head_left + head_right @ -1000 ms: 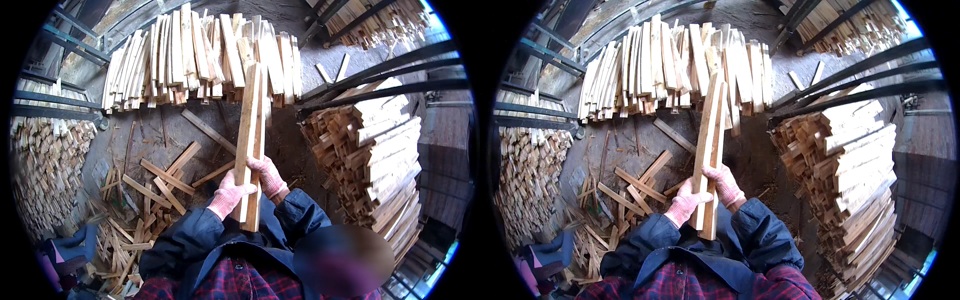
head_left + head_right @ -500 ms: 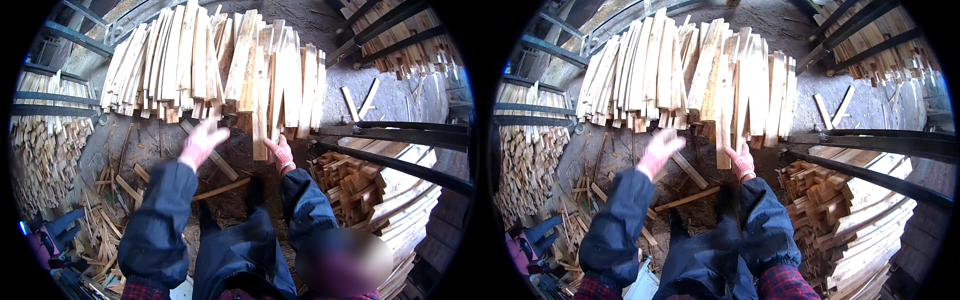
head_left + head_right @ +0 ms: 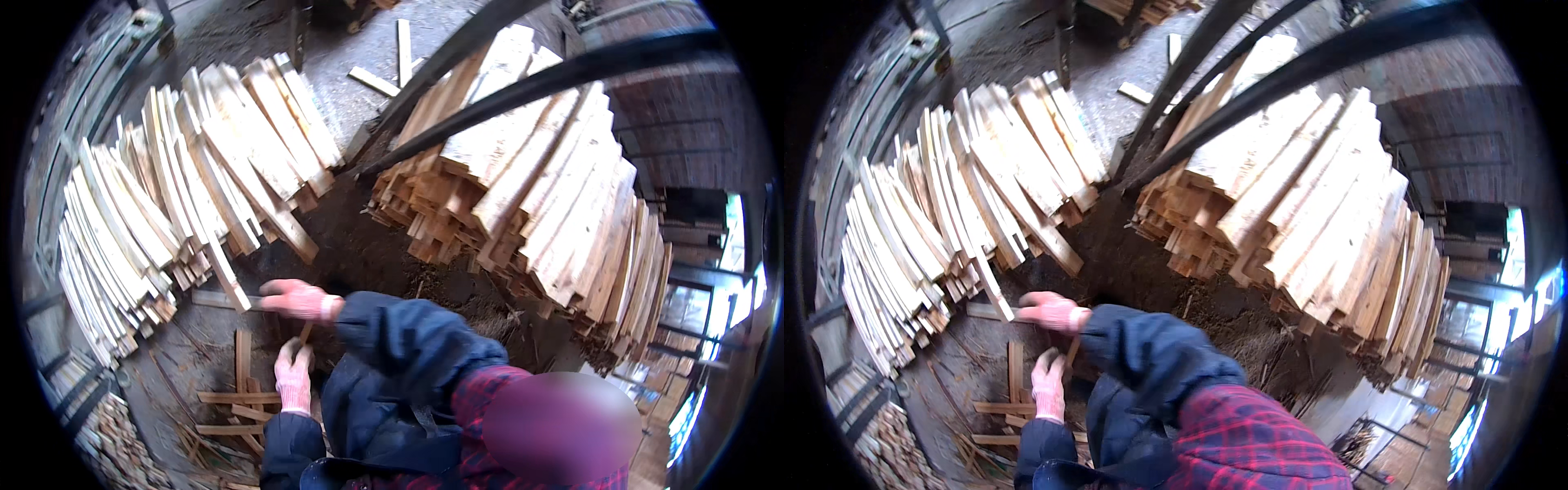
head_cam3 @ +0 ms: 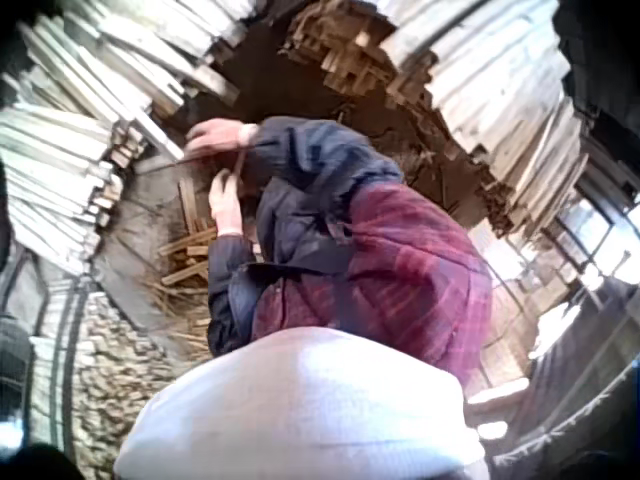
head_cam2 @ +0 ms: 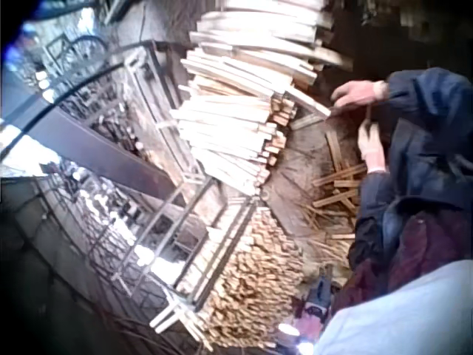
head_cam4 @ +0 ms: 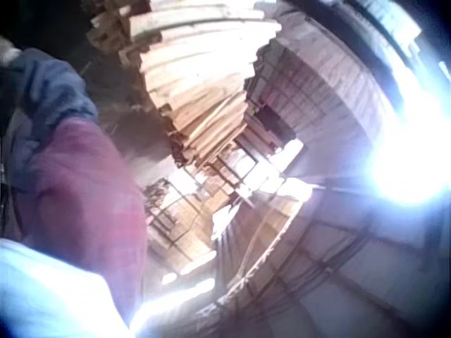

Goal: The person picks up thin wooden planks from a large pile on the floor and arranges them into a neat stack on a metal rack. The person repeatedly gathers handfuls of planks and places them vertically into the rack, organizing the wood.

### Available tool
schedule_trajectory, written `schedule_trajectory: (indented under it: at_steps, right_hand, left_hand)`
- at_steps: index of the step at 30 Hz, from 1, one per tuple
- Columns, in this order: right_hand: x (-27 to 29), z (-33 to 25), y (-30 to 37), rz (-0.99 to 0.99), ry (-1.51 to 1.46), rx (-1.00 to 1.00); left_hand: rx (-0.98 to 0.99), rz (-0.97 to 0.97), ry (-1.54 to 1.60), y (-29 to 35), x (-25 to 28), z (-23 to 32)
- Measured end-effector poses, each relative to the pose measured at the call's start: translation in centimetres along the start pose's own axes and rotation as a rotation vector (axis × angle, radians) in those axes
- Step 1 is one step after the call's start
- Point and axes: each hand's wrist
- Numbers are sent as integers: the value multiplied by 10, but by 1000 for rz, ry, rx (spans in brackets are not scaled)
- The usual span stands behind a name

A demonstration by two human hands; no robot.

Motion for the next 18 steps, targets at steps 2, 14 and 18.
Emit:
schedule_trajectory:
  at_steps: [2, 14, 18]
  right_hand:
    - [46, -3, 63, 153, -65, -74]
    - [90, 38, 237, 548, -702, -77]
    - [95, 41, 248, 523, -1041, -38]
  left_hand:
    - [-257, -4, -9, -2, -24, 51]
    - [-617, 203, -1016, 14, -254, 365]
    - [-838, 88, -979, -22, -250, 355]
Point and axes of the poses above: each hand's wrist, its own y-axis away from the middle knuckle, its own x-axis out of the back of the hand, z = x × y, and after that the axes turned 11 degrees about -y, right-handed
